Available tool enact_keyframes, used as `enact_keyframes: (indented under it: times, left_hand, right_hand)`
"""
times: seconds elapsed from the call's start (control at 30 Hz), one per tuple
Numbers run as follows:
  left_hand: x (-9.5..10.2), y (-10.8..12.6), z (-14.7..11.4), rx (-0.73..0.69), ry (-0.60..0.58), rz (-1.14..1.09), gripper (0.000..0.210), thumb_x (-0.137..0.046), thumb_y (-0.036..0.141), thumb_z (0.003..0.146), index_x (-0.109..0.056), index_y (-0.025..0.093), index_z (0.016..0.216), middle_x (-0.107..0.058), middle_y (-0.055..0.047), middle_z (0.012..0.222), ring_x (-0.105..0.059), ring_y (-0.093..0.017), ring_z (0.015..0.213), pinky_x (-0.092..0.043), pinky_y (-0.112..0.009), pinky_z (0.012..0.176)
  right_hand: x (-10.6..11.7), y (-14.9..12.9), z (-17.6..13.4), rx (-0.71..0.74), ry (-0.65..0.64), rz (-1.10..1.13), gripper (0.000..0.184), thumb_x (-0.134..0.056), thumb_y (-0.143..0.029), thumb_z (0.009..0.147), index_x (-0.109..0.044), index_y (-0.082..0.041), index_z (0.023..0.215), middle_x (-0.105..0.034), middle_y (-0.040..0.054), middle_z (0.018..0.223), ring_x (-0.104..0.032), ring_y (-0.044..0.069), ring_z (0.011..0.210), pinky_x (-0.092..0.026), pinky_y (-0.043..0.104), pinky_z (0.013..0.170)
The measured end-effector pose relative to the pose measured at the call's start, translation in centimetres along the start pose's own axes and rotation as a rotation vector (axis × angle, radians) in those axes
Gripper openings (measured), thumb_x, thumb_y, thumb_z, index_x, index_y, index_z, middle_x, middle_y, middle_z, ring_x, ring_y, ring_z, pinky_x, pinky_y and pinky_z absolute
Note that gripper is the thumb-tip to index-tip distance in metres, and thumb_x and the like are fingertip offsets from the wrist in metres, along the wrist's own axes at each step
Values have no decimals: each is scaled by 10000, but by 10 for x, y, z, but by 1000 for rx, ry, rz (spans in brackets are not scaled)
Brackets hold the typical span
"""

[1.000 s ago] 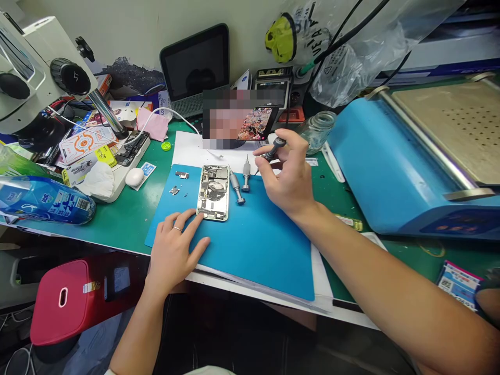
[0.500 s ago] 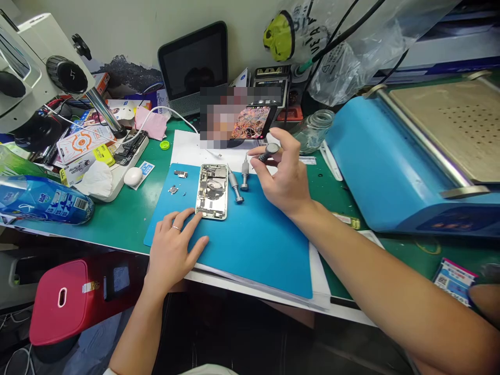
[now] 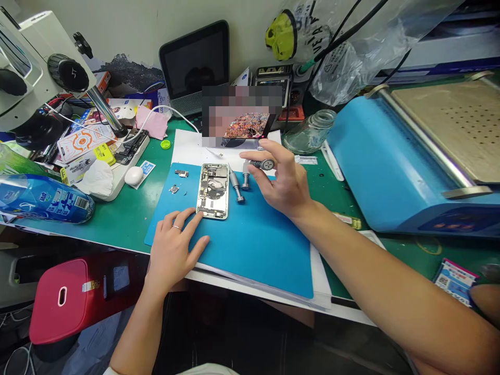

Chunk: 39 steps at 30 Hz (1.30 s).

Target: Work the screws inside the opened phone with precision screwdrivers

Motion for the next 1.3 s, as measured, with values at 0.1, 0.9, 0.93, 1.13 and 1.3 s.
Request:
enact_keyframes:
  times: [0.1, 0.9, 0.93, 1.13, 1.3]
  left_hand:
    - [1, 0, 0, -3, -3, -2, 495, -475, 470, 1090, -552, 230, 1516, -600, -85, 1520, -515, -335, 1301, -443, -470, 1000]
    - [-2, 1, -1, 3, -6, -11, 487, -482, 475, 1082, -574, 237, 1497, -599, -79, 1524, -526, -328, 1304, -445, -465, 1002]
    - [-2, 1, -1, 4, -6, -12, 488, -480, 476, 1083, -574, 236, 1498, -599, -79, 1525, -525, -328, 1303, -445, -464, 1000]
    - [-2, 0, -1, 6, -12, -15, 529, -467, 478, 1087, -524, 213, 1540, -600, -97, 1523, -531, -323, 1300, -439, -457, 1008]
    - [-2, 0, 0, 6, -8, -16, 542, -464, 485, 1089, -512, 197, 1545, -596, -87, 1528, -521, -319, 1301, -432, -456, 1014]
  right_hand:
    - [-1, 1, -1, -21, 4, 50, 451, -567, -362, 1035, -414, -307, 1456, -804, 83, 1192, -769, 270, 1153, -633, 516, 1046]
    - [-33, -42, -15, -332, -243, 767, 377, -661, -293, 1007, -436, -303, 1310, -769, 24, 1060, -799, 174, 964, -672, 282, 719]
    - [-34, -42, -15, -325, -247, 763, 377, -659, -288, 1009, -437, -303, 1314, -769, 24, 1064, -798, 173, 974, -674, 282, 729]
    - [-33, -44, -17, -264, -223, 668, 421, -632, -286, 1028, -421, -306, 1392, -761, 28, 1098, -802, 177, 1002, -697, 315, 785]
    - [-31, -45, -16, -170, -130, 565, 479, -621, -243, 1032, -378, -321, 1438, -761, 34, 1132, -801, 171, 992, -705, 329, 815]
Point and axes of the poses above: each hand's wrist, its own z-axis towards the middle knuckle, its own x-axis out of the back of the hand, y = z × x, the point moved 3 cm from there along z, towards the middle knuckle
